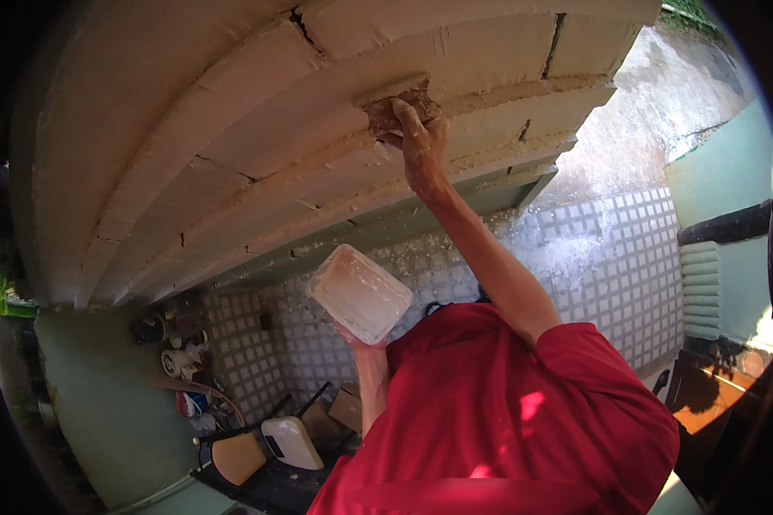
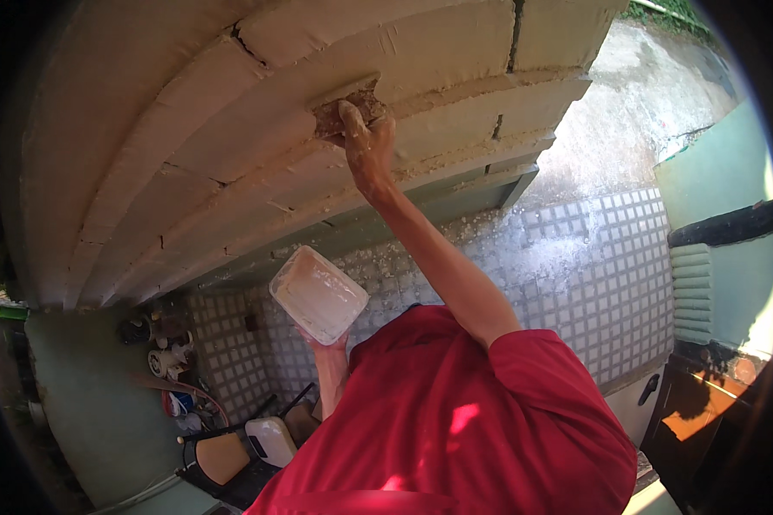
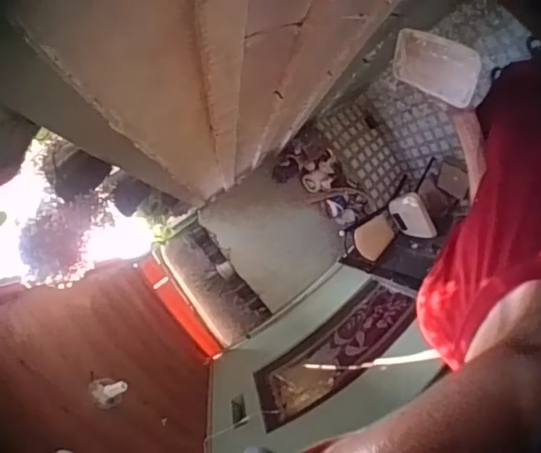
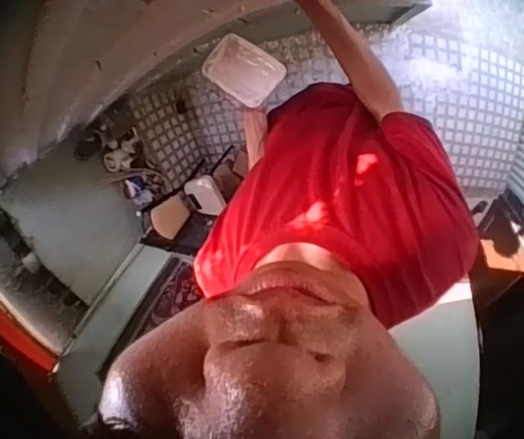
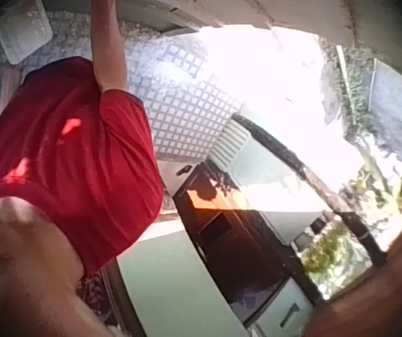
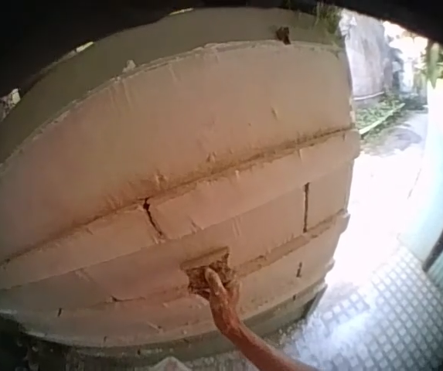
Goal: Applying and smoothing white filler material into cracks and gaps on a brick wall using a putty knife.
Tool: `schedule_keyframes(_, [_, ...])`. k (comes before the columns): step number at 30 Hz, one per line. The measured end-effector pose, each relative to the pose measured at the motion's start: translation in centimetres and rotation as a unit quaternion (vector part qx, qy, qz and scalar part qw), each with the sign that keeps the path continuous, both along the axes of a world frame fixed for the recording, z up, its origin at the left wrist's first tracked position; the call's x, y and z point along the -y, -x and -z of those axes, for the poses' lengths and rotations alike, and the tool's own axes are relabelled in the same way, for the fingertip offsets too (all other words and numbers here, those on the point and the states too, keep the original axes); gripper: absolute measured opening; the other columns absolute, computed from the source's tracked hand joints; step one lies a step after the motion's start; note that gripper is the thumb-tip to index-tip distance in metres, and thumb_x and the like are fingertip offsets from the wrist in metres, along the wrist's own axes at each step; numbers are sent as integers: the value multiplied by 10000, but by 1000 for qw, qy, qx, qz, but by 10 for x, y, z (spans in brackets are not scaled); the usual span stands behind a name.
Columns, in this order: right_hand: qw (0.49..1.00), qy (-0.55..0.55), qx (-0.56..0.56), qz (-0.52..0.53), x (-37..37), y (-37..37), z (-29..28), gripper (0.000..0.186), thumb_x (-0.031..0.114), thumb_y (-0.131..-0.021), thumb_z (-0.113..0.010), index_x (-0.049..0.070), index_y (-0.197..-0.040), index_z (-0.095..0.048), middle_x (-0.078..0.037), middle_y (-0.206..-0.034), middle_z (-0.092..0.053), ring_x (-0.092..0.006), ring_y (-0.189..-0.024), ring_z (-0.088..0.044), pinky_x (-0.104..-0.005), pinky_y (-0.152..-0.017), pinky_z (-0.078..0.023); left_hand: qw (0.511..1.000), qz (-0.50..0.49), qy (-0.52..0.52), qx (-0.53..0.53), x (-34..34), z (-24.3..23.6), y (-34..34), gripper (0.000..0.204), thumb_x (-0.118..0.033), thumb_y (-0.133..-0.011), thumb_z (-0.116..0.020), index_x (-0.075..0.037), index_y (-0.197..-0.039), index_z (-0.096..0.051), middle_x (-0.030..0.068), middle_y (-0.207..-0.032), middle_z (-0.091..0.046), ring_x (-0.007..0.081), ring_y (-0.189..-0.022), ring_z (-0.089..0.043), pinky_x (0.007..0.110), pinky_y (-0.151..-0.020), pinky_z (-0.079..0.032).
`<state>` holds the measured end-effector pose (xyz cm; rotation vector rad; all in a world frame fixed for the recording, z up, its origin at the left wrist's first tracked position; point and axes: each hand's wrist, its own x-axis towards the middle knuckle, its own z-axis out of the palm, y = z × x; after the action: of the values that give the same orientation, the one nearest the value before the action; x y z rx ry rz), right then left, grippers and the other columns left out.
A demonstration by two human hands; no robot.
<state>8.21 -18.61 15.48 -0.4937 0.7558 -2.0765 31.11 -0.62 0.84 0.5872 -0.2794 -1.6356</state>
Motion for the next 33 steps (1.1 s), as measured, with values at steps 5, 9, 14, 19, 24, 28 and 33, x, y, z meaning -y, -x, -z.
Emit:
schedule_keyframes(5, [996,-79,27,-4,1,0,40,232,108,-927,-535,-102,-941,-631,-164,-834,-691,-230,-752,-708,-375,-700,-638,1000,-3,-12,4,2,-2,-3,706,-611,-937,-472,-213,-1512,-376,55,-1500,-462,340,-1340,-483,569,-1078,-437])
schedule_keyframes(9, [996,-41,-19,-77,29,16,30,237,129,-923,-549,-61,-1023,-650,-134,-909,-700,-217,-754,-701,-360,-727,-618,1000,-3,3,24,-2,2,-7,721,-629,-928,-476,-218,-1512,-374,51,-1502,-459,340,-1343,-479,576,-1076,-437])
schedule_keyframes(14, [994,-3,-70,-80,8,-9,1,233,125,-930,-533,-73,-992,-640,-138,-899,-697,-215,-736,-701,-351,-687,-611,999,-3,-11,48,-3,-3,-16,713,-625,-929,-480,-220,-1508,-377,50,-1504,-457,338,-1344,-478,585,-1072,-438])
schedule_keyframes(19, [996,-94,5,2,0,-7,33,215,88,-909,-516,-104,-908,-613,-181,-822,-680,-228,-674,-678,-359,-613,-609,999,3,-36,4,2,-6,-14,698,-608,-936,-481,-220,-1508,-378,47,-1501,-462,340,-1337,-487,585,-1071,-439])
schedule_keyframes(24, [994,-55,-89,-30,21,11,33,227,158,-925,-566,-49,-990,-634,-124,-836,-672,-196,-682,-663,-331,-632,-577,998,12,-44,-37,-1,-12,-12,611,-548,-984,-398,-193,-1480,-428,69,-1446,-521,353,-1284,-536,599,-1040,-460])
schedule_keyframes(28, [936,-88,-338,34,5,29,59,300,253,-956,-621,-23,-1072,-634,-33,-843,-639,-123,-755,-614,-273,-682,-532,1000,2,-4,17,-1,-5,-11,690,-592,-945,-483,-199,-1504,-384,49,-1494,-471,336,-1321,-506,572,-1059,-459])
schedule_keyframes(33, [870,-135,-426,208,-2,97,62,358,234,-982,-569,19,-1265,-611,-74,-840,-700,-177,-743,-641,-343,-661,-507,999,-14,-29,11,-5,-6,-12,622,-557,-973,-425,-198,-1481,-426,64,-1445,-521,339,-1293,-529,591,-1042,-463])
